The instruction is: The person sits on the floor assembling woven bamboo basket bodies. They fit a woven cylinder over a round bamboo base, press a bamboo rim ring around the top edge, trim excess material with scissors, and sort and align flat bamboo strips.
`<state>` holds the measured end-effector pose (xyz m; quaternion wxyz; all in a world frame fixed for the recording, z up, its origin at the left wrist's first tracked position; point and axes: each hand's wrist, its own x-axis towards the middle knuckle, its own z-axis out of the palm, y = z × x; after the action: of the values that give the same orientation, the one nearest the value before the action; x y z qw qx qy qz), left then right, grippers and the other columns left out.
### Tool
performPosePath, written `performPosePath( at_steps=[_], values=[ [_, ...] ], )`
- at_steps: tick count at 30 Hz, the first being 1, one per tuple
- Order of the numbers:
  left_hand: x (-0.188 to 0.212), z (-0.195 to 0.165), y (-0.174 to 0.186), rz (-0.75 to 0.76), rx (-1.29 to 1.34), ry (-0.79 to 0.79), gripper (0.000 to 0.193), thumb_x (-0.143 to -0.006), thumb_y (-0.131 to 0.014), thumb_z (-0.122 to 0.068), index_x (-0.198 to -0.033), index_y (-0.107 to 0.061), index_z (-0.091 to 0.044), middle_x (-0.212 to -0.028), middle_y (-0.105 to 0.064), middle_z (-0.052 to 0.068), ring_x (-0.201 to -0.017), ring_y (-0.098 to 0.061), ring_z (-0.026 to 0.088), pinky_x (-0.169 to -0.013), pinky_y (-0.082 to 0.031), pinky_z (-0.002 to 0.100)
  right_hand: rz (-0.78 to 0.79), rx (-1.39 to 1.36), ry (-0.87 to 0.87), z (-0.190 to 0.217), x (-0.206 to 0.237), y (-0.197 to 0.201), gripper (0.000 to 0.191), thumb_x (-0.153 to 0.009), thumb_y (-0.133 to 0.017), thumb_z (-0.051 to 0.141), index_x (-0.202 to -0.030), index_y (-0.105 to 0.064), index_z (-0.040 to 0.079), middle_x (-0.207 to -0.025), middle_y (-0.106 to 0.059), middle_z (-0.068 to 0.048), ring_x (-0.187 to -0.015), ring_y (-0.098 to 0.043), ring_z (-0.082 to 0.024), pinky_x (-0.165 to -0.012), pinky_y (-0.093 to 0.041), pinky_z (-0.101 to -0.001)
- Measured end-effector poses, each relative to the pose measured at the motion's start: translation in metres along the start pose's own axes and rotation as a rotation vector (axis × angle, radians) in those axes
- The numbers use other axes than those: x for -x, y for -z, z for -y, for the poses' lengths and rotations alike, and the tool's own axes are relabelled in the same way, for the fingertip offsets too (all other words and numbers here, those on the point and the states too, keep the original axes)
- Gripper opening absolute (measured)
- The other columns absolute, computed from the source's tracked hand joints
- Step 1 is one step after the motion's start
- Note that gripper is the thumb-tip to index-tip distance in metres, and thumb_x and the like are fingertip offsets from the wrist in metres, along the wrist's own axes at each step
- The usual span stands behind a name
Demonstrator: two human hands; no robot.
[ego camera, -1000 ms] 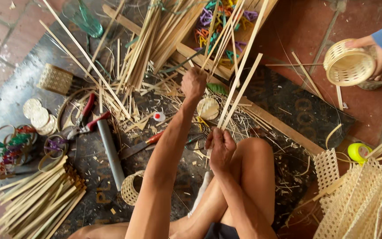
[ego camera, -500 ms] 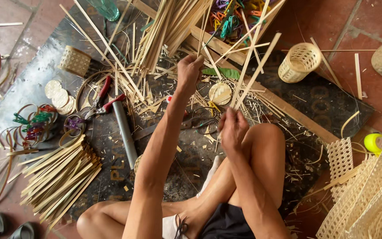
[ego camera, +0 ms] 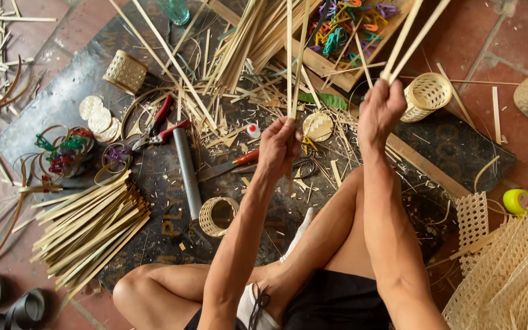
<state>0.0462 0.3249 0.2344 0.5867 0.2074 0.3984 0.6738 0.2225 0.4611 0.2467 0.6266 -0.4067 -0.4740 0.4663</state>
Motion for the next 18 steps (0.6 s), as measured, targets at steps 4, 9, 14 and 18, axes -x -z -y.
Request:
performPosePath(
  at_steps=[4, 9, 14, 18],
  values=[
    [0.031, 0.000, -0.010, 0.021, 0.183, 0.057, 0.020, -0.107, -0.054, -0.017, -0.113, -0.066, -0.003, -0.078, -0.069, 0.007, -0.051, -0.055, 0.012, -0.042, -0.040, 0.025, 0.085, 0.059, 0.055, 0.036, 0.079, 0.010, 0.022, -0.115, -0.050, 0.016, -0.097, -0.056, 0.005, -0.066, -0.046, 0.002, -0.050, -0.041, -0.006, -0.040, -0.032, -0.0233],
    [0.123, 0.000, -0.015, -0.226, -0.161, 0.279, 0.029, -0.106, -0.059, -0.034, -0.104, -0.066, -0.006, -0.068, -0.056, -0.001, -0.049, -0.048, 0.007, -0.041, -0.033, 0.023, 0.164, 0.008, -0.142, 0.063, 0.172, 0.023, 0.019, -0.111, -0.047, 0.022, -0.109, -0.058, 0.007, -0.062, -0.045, 0.003, -0.048, -0.040, -0.006, -0.042, -0.031, -0.0221],
    [0.275, -0.010, -0.001, -0.336, -0.360, 0.245, 0.030, -0.102, -0.060, -0.026, -0.093, -0.071, 0.001, -0.060, -0.055, 0.000, -0.049, -0.045, 0.006, -0.043, -0.033, 0.023, 0.255, -0.006, -0.355, 0.067, 0.235, 0.036, 0.022, -0.114, -0.050, 0.023, -0.104, -0.052, 0.004, -0.065, -0.050, 0.000, -0.053, -0.045, -0.008, -0.047, -0.035, -0.0238],
    [0.387, -0.029, 0.014, -0.535, -0.193, 0.279, 0.023, -0.096, -0.060, -0.017, -0.100, -0.074, 0.001, -0.062, -0.062, 0.005, -0.043, -0.045, 0.010, -0.039, -0.030, 0.024, 0.328, -0.093, -0.315, 0.062, 0.264, 0.024, 0.023, -0.111, -0.047, 0.023, -0.123, -0.053, 0.004, -0.070, -0.054, -0.002, -0.055, -0.047, -0.009, -0.050, -0.040, -0.0237]
  ],
)
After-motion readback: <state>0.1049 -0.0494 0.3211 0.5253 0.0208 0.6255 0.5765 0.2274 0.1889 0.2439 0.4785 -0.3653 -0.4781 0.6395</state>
